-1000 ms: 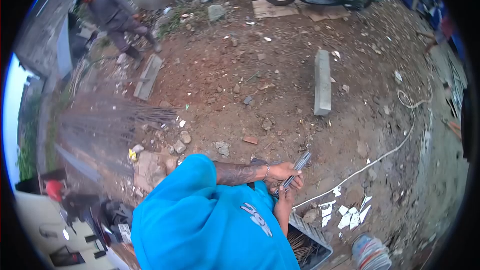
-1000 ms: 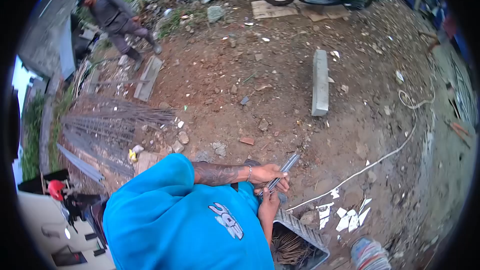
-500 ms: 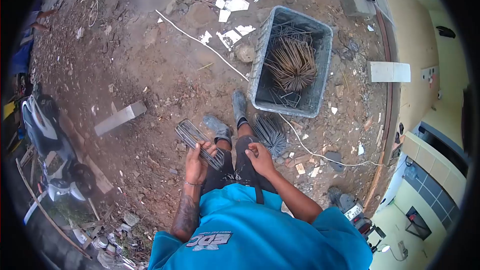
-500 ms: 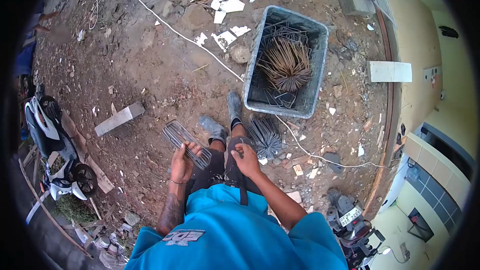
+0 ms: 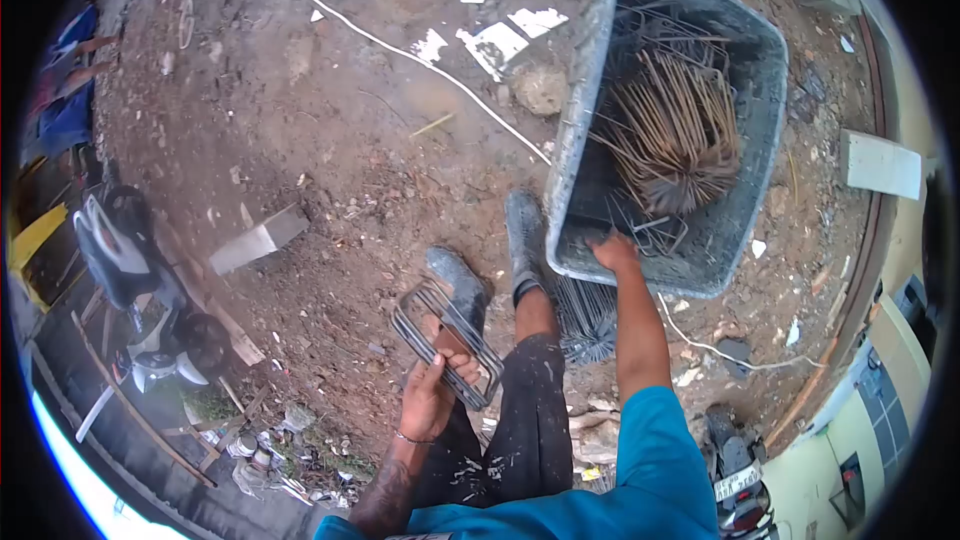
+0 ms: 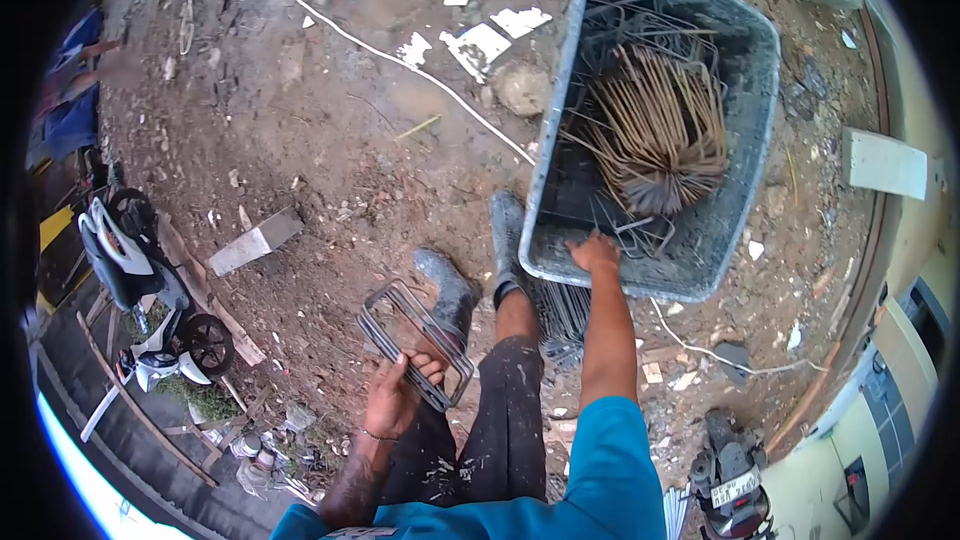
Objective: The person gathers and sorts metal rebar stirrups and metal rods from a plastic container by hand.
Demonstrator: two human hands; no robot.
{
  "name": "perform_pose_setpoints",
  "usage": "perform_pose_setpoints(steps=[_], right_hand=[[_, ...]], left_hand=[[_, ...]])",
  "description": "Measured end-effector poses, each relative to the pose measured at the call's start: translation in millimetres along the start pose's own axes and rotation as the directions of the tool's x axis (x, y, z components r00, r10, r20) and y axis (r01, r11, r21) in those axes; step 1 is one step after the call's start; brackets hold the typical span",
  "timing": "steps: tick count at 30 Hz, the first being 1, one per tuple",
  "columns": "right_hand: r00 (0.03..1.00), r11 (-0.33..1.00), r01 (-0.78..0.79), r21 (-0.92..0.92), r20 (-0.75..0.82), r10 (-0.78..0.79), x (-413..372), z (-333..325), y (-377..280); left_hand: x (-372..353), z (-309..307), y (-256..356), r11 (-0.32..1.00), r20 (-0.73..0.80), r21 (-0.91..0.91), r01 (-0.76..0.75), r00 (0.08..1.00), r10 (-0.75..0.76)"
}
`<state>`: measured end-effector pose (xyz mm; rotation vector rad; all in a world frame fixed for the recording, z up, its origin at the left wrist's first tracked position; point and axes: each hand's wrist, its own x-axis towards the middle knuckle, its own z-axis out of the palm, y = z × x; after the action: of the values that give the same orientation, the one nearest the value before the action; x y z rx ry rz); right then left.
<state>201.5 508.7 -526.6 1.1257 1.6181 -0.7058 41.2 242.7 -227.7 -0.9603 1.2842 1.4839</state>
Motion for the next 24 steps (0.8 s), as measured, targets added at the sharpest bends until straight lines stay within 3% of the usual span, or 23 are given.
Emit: perform_pose_setpoints(steps=[1, 2, 3, 5, 7, 9, 10, 12, 14, 17, 18, 19, 22, 24], right_hand=[[0.996, 0.999, -0.036, -0.024, 0.080, 0.038, 9, 2, -4], [0.998, 0.999, -0.051, 0.001, -0.031, 0.051, 1, 3, -7], [0.994, 0.998, -0.028, -0.059, -0.111, 0.022, 14, 11, -3], [0.992, 0.984, -0.113, -0.136, 0.037, 0.119, 23, -4, 0], [0.951, 0.939, -0.293, -0.179, 0.050, 0.306, 28, -11, -4], [0.940, 0.953, -0.244, -0.179, 0.197, 0.278, 93, 19, 28], [0.944, 0.956, -0.229, -0.185, 0.196, 0.264, 91, 35, 31], [0.998, 0.977, -0.018, -0.211, -0.068, 0.004, 81, 31, 40], [0.998, 0.999, -0.048, -0.004, 0.026, 0.048, -17, -32, -4], [0.978, 0.969, 0.206, -0.136, 0.019, -0.206, -16, -19, -4], [0.891, 0.915, 0.262, -0.307, -0.287, -0.352, -45, -5, -8], [0.874, 0.912, 0.252, -0.324, -0.329, -0.358, -50, -8, -9], [0.852, 0.953, 0.275, -0.126, -0.428, -0.302, -54, -17, 3], [0.851, 0.956, 0.293, 0.005, -0.458, -0.259, -55, -26, 17]], left_hand=[[-3, -7, 1, 0.999, 0.036, -0.047, 0.025, 0.999, -0.024], [-5, -23, -2, 0.998, 0.090, -0.052, 0.034, 0.995, -0.030], [-7, -35, -4, 0.998, 0.014, -0.038, 0.040, 0.999, -0.040], [13, -79, -17, 0.991, 0.116, -0.081, 0.110, 0.988, -0.101], [-23, -28, 18, 0.996, 0.024, 0.061, 0.059, 0.998, -0.061], [-17, -29, 22, 0.998, 0.020, 0.064, -0.016, 1.000, 0.015], [-19, -31, 22, 0.996, 0.017, 0.066, -0.052, 0.999, 0.051], [-22, -33, 22, 0.996, 0.031, 0.029, -0.088, 0.996, 0.087], [-34, -27, 21, 0.992, 0.024, -0.034, -0.120, 0.992, 0.121], [-58, -14, 29, 0.992, 0.051, -0.048, -0.114, 0.992, 0.117], [-68, -10, 31, 0.989, 0.063, -0.077, -0.126, 0.989, 0.131], [-76, -8, 35, 0.984, 0.100, -0.101, -0.147, 0.983, 0.157], [-113, 6, 51, 0.979, 0.103, -0.151, -0.136, 0.983, 0.153], [-103, -16, 50, 0.971, 0.178, -0.189, -0.147, 0.967, 0.181]])
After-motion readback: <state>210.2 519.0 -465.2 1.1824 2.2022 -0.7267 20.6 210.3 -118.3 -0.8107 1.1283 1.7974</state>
